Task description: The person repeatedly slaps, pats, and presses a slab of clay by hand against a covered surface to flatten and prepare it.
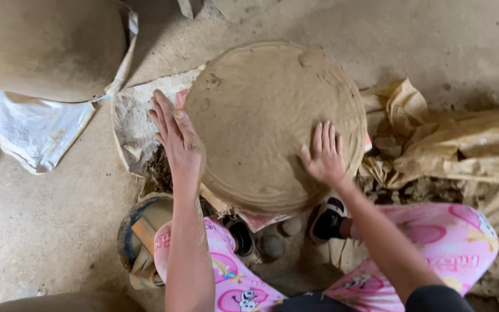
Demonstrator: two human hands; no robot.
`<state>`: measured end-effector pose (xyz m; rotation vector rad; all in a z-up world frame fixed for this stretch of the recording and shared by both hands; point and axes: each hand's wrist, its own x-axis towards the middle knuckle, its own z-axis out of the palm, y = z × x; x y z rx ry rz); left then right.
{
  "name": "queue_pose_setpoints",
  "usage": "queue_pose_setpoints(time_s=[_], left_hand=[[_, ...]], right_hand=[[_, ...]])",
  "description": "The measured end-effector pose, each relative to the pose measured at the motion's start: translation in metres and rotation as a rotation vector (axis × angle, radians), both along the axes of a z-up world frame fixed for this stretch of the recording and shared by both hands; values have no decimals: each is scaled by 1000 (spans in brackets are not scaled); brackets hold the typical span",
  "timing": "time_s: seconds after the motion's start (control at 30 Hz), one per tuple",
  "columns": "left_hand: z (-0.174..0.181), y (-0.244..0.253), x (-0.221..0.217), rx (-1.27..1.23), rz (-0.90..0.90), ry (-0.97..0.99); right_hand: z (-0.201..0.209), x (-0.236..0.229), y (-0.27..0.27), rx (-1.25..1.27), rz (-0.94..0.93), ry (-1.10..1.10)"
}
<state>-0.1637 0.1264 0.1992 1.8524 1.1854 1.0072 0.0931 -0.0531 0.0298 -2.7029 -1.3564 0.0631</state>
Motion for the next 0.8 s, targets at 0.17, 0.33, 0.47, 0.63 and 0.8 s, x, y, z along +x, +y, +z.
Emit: queue_pose_setpoints(time_s=[0.17, 0.33, 0.47, 0.63, 0.8], left_hand=[[-13, 12, 5, -35, 26, 45], [-20, 16, -5, -44, 21, 19], [-23, 19, -7, -37, 40, 44], [-21, 19, -5, -36, 18, 23], [-17, 17, -14, -40, 43, -27]], right_hand=[[0, 3, -1, 32, -40, 146], [-8, -3, -2, 125, 60, 82], [-10, -10, -2, -21, -12, 81], [-6, -16, -3, 118, 47, 71], [6, -12, 9, -226, 100, -36]])
